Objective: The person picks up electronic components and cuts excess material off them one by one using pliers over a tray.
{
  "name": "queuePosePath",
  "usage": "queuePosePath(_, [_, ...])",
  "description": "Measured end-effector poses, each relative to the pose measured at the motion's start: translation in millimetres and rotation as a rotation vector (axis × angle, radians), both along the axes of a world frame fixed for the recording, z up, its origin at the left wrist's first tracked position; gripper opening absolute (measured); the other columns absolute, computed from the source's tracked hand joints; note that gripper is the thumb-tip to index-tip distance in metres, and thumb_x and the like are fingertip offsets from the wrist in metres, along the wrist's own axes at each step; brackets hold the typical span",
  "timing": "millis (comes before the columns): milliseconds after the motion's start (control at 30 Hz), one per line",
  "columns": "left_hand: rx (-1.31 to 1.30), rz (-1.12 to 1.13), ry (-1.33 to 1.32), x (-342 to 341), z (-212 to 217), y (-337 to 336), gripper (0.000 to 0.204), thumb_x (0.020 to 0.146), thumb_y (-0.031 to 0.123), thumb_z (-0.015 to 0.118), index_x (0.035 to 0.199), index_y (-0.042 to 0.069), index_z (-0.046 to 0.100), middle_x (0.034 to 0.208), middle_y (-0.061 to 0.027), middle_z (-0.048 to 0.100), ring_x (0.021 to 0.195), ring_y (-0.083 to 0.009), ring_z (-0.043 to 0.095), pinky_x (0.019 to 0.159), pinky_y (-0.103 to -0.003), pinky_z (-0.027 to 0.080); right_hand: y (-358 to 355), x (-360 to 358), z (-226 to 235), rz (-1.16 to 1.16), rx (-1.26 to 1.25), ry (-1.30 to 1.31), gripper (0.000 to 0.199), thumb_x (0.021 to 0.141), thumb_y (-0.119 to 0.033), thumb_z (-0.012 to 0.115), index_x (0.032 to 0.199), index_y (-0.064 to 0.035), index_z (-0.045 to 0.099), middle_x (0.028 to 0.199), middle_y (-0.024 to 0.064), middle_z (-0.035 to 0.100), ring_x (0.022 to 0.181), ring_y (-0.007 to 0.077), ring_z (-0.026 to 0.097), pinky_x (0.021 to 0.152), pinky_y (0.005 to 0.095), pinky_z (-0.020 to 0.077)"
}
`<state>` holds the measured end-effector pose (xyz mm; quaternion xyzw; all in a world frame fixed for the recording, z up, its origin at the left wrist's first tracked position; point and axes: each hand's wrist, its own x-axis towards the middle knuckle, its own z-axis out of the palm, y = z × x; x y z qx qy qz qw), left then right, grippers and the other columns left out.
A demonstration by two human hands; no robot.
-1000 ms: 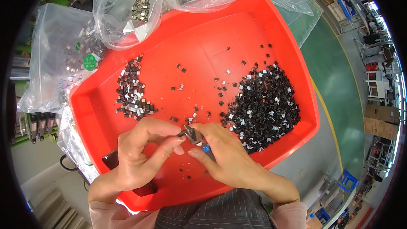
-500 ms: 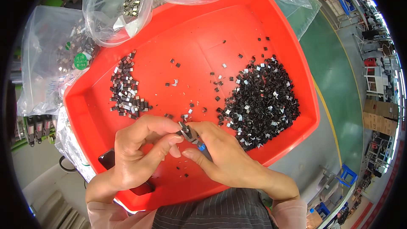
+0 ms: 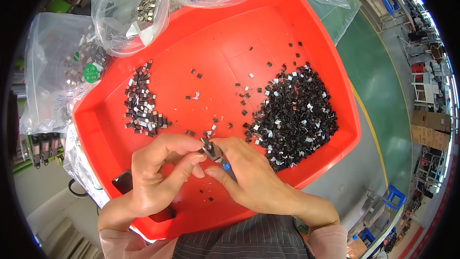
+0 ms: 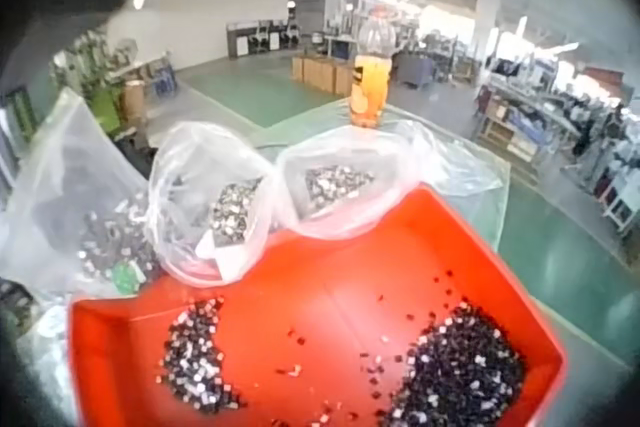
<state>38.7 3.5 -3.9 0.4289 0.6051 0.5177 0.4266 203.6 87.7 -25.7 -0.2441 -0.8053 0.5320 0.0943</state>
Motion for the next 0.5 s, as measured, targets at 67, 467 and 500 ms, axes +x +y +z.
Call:
queuePosePath(67, [0.009,-0.11,0.026,-5,-1,-1,0.02,0.086,-0.013,0.055,0.104,-0.004,0.054,0.09,-0.012,0.063,0.072,-0.0154,0.066,0.064,-0.024,0.053,2,-1,2,0.002,-0.055,-0.022,0.036,0.088,-0.016,0.061,0.116,-0.0001,0.045,0.099,0.018,0.055,0.086,0.0329,0.056,0.074,0.0398,0.0464])
queuePosePath(467, [-0.055,-0.076,-0.15,-5,3,3,0.013,0.087,-0.006,0.058,0.098,-0.002,0.056,0.084,-0.0069,0.065,0.069,-0.0105,0.064,0.061,-0.022,0.054,-5,-2,7,-0.055,-0.125,-0.042,0.025,0.088,-0.01,0.06,0.105,0.0003,0.045,0.075,0.0178,0.058,0.067,0.0347,0.061,0.056,0.0392,0.0457])
queuePosePath(500, [-0.077,-0.069,-0.217,-4,6,4,0.013,0.087,-0.006,0.058,0.099,-0.001,0.055,0.084,-0.0066,0.064,0.069,-0.0095,0.063,0.061,-0.022,0.054,-7,-2,8,-0.077,-0.121,-0.011,0.024,0.088,-0.009,0.059,0.105,0.0003,0.044,0.074,0.0176,0.059,0.065,0.0346,0.062,0.054,0.0384,0.0455])
